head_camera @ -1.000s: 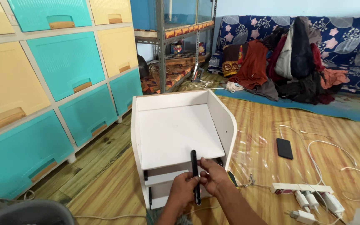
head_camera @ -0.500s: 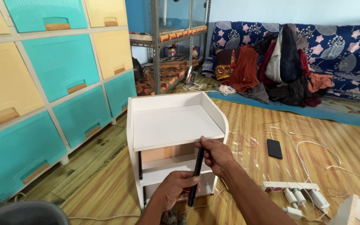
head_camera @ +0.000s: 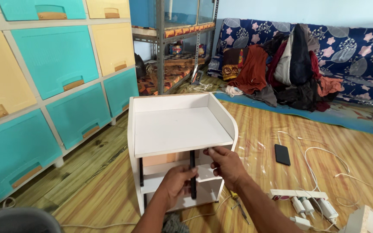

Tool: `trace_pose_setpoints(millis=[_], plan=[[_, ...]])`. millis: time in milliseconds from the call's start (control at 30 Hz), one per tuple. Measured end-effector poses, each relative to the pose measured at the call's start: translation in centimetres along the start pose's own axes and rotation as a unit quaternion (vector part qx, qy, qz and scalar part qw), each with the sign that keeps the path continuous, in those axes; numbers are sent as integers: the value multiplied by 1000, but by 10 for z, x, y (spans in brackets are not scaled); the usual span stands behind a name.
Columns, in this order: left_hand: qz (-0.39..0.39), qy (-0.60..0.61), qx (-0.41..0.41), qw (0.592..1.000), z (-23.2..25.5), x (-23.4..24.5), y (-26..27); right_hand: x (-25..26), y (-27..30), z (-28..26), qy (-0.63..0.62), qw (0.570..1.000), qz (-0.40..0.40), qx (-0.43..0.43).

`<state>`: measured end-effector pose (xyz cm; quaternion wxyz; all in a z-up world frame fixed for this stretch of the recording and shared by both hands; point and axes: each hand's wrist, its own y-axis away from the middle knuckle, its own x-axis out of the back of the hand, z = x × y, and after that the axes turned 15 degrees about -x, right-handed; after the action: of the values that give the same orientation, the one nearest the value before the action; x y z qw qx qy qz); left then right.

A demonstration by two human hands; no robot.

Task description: The person wipes the interior surfaces of a white wooden shelf unit with a cloth, then inserts black metal drawer slides into the side panels. The person aligns and secures the slides in place.

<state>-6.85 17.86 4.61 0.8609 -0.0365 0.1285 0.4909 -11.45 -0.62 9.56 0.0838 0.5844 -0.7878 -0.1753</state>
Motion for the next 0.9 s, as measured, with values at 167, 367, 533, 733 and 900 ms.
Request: trace_pose_setpoints(millis=[167,367,533,733,900], plan=[[41,47,-39,997,28,-20,-14,1,-13,10,97,989,87,75],[44,29,-43,998,36,-22,-20,16,-19,10,309,894,295,134],[60,46,-66,995,25,-26,-28,27,-27,3,485,630,449,408],[115,74,-128,982,18,-46,-36,21,-40,-2,458,732,333,379],[129,30,-158,979,29,-52,-41,26,-41,-16,518,684,311,409]])
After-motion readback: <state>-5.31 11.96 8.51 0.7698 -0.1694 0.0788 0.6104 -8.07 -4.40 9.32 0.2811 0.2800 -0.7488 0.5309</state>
